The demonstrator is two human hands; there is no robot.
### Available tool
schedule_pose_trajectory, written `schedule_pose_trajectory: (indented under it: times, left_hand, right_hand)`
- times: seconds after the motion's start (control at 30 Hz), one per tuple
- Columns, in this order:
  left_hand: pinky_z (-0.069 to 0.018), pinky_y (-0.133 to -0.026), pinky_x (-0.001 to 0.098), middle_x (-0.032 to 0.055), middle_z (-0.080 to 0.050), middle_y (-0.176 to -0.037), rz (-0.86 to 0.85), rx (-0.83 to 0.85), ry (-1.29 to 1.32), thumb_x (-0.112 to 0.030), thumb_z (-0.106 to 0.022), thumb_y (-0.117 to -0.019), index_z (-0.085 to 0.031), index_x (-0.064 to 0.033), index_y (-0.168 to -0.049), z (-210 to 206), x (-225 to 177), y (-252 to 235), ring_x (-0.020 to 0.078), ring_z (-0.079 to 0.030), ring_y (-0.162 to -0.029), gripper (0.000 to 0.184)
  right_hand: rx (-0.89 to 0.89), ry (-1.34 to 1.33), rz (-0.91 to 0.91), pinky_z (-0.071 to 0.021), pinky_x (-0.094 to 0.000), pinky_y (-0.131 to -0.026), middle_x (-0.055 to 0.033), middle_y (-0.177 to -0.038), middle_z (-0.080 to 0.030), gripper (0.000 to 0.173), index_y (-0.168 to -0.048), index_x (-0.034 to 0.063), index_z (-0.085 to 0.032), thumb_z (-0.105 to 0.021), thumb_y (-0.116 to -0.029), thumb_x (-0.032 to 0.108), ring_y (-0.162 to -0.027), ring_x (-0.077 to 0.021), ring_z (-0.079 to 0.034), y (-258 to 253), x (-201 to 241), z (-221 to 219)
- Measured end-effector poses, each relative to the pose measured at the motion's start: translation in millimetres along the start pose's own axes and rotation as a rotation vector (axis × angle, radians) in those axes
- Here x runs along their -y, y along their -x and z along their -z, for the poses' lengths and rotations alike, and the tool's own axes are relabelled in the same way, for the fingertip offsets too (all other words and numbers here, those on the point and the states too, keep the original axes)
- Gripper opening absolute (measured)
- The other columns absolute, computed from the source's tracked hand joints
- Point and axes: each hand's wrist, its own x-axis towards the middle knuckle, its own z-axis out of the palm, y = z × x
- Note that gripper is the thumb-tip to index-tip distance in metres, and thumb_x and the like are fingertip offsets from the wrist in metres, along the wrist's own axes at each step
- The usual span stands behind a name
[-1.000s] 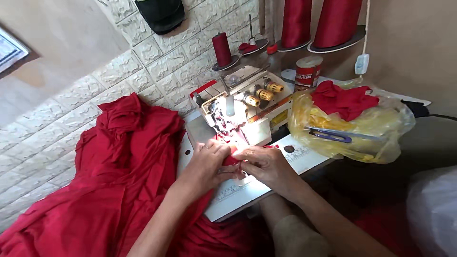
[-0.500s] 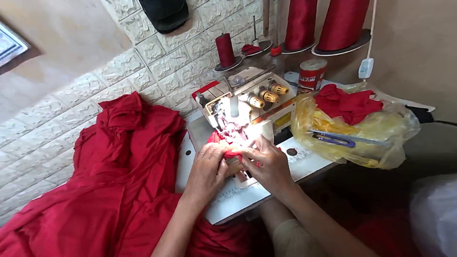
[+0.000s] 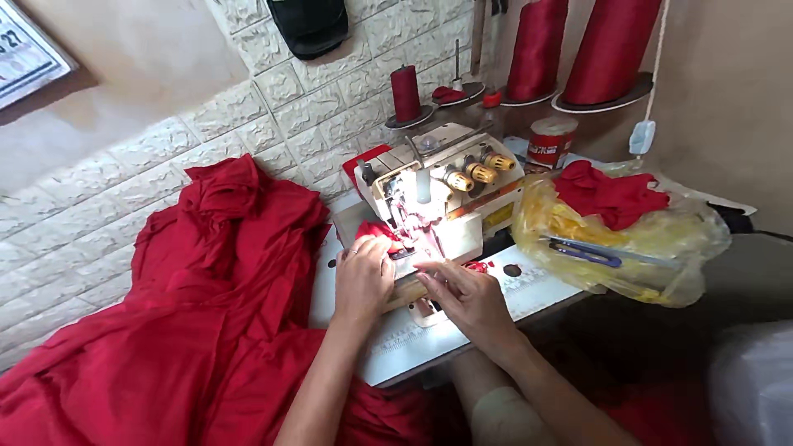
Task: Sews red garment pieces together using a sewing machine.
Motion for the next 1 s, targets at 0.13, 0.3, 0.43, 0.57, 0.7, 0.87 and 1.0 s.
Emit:
schedule_pose_trajectory:
  times: [0.13,0.3,0.43,0.57,0.7,0.87,1.0]
  left_hand:
    - [-0.0406,-0.108,0.0579,0.0057,-0.068,-0.135,0.212,0.063,-0.021,-0.014,-0.052,-0.1025,-0.075,-0.0087,-0.122,1.4,-7.1,-7.0,0.0335,-0.048,-0.141,0.03]
    - [-0.0533,-0.089,0.0541,0.0252,-0.064,-0.118,0.499,0.298,-0.19,-0.012,-0.052,-0.1021,-0.064,0.003,-0.123,42.3,-50.7,-10.4,0.0426,-0.063,-0.113,0.028]
    - [-0.0548,-0.086,0.0454,0.0152,-0.073,-0.097,0.13,0.513,0.279,-0.015,-0.058,-0.1007,-0.072,0.0006,-0.111,68.4,-71.6,11.1,0.0265,-0.07,-0.092,0.023]
    - [-0.0526,-0.096,0.0506,0.0228,-0.069,-0.113,0.05,0.431,0.412,-0.011,-0.063,-0.0974,-0.061,0.008,-0.127,2.1,-77.0,26.0,0.0338,-0.068,-0.109,0.035]
    - [-0.0519,-0.096,0.052,0.026,-0.069,-0.11,-0.013,0.541,0.42,-0.003,-0.064,-0.0957,-0.063,0.0115,-0.119,-15.0,-72.9,33.3,0.0379,-0.067,-0.109,0.028]
    - [-0.0524,-0.089,0.0457,0.0167,-0.074,-0.101,-0.354,0.965,0.306,-0.002,-0.074,-0.0894,-0.076,0.0013,-0.108,82.5,-43.5,35.7,0.0283,-0.07,-0.098,0.019]
    - [-0.0564,-0.088,0.0456,0.0125,-0.074,-0.1,-0.079,0.481,-0.035,0.001,-0.068,-0.0908,-0.075,-0.0016,-0.107,193.1,31.1,35.7,0.0241,-0.07,-0.095,0.018]
  right_hand:
    - [0.043,-0.047,-0.002,-0.0491,-0.0268,-0.054,-0.0035,-0.08,-0.072,0.026,-0.109,0.0097,-0.078,-0.057,-0.1016,0.024,-0.057,-0.0097,-0.058,4.1,6.2,-0.1]
    - [0.182,-0.244,-0.099,-0.0542,-0.0303,-0.054,-0.0024,-0.076,-0.069,0.039,-0.129,0.0037,-0.067,-0.052,-0.1054,0.03,-0.057,-0.0105,-0.062,8.7,16.3,-6.4]
    - [0.278,-0.48,-0.248,-0.0563,-0.0173,-0.072,0.0066,-0.095,-0.07,0.063,-0.126,0.0009,-0.063,-0.03,-0.1096,0.052,-0.078,0.0074,-0.063,11.3,15.8,3.8]
    - [0.163,0.197,-0.301,-0.0464,-0.0615,-0.064,-0.024,-0.072,-0.063,0.07,-0.094,-0.0047,-0.071,-0.026,-0.1099,0.047,-0.072,-0.0413,-0.066,-2.9,1.5,21.8]
    - [0.268,0.403,-0.298,-0.0437,-0.0736,-0.066,-0.0325,-0.084,-0.067,0.07,-0.109,-0.0016,-0.071,-0.029,-0.1088,0.054,-0.082,-0.0572,-0.066,-8.5,-7.9,25.3]
    - [0.384,0.067,-0.371,-0.0516,-0.0466,-0.055,-0.0054,-0.069,-0.067,0.068,-0.106,0.0058,-0.072,-0.025,-0.109,0.054,-0.054,-0.0185,-0.061,-1.6,-10.8,47.4]
    - [0.414,-0.14,-0.285,-0.0482,-0.026,-0.048,0.003,-0.066,-0.065,0.059,-0.1,0.0055,-0.072,-0.031,-0.1098,0.047,-0.049,-0.0035,-0.055,0.8,-12.4,49.0]
